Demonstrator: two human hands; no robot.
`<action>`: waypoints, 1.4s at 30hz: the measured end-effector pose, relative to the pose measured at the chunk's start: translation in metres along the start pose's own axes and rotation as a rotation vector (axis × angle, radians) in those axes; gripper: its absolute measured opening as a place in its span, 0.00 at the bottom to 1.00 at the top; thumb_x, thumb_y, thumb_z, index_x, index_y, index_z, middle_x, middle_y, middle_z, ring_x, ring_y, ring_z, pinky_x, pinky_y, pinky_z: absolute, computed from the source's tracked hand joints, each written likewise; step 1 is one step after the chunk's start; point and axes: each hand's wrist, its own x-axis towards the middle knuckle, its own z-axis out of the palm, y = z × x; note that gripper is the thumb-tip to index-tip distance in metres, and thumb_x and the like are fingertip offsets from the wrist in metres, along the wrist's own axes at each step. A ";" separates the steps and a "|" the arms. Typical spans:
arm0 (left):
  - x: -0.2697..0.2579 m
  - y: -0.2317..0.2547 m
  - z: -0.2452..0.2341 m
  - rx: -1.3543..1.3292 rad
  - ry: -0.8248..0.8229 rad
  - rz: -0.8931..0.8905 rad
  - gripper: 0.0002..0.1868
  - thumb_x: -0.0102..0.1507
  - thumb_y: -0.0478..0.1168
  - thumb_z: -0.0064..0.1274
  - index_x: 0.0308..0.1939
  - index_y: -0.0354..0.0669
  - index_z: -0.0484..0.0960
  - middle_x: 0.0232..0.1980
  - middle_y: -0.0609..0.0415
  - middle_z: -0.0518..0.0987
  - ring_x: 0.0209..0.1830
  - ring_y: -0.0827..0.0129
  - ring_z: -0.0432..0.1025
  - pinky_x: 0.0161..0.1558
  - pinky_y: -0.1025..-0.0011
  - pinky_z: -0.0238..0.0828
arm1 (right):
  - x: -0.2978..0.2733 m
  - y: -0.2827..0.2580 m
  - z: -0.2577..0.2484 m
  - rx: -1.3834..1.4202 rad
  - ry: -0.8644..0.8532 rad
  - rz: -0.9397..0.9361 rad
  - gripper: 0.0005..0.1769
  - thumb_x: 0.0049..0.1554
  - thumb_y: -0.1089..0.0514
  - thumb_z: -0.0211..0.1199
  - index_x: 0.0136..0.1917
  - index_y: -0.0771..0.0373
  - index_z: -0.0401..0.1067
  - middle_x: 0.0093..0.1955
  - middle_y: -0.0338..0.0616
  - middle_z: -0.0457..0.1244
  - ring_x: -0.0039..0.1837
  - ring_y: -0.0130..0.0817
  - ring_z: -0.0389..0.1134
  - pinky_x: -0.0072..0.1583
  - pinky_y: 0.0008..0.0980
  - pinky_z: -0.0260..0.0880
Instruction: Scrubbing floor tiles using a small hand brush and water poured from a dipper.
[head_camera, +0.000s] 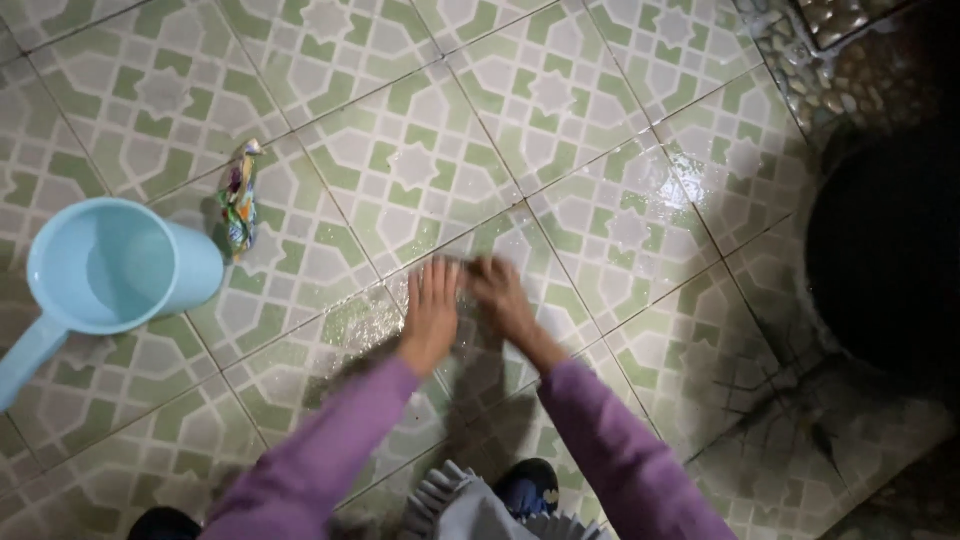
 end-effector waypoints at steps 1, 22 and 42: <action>0.028 -0.007 -0.003 0.001 -0.002 -0.008 0.30 0.66 0.31 0.34 0.75 0.34 0.64 0.77 0.30 0.60 0.77 0.39 0.56 0.73 0.39 0.53 | 0.018 0.017 0.007 0.005 -0.004 -0.005 0.13 0.61 0.62 0.53 0.55 0.55 0.76 0.58 0.51 0.65 0.64 0.62 0.62 0.61 0.54 0.64; 0.054 -0.063 0.023 0.005 -0.246 -0.225 0.31 0.69 0.34 0.34 0.78 0.39 0.59 0.83 0.38 0.50 0.81 0.44 0.48 0.76 0.42 0.43 | 0.087 0.025 0.056 -0.020 -0.045 -0.030 0.23 0.61 0.63 0.52 0.67 0.51 0.73 0.55 0.46 0.64 0.64 0.58 0.62 0.63 0.53 0.65; 0.080 -0.129 -0.027 0.030 -0.656 -0.302 0.37 0.71 0.44 0.37 0.82 0.45 0.45 0.85 0.43 0.41 0.85 0.49 0.37 0.78 0.41 0.29 | 0.156 0.000 0.081 0.037 -0.075 0.003 0.20 0.64 0.61 0.51 0.66 0.50 0.74 0.60 0.48 0.64 0.64 0.55 0.63 0.62 0.51 0.64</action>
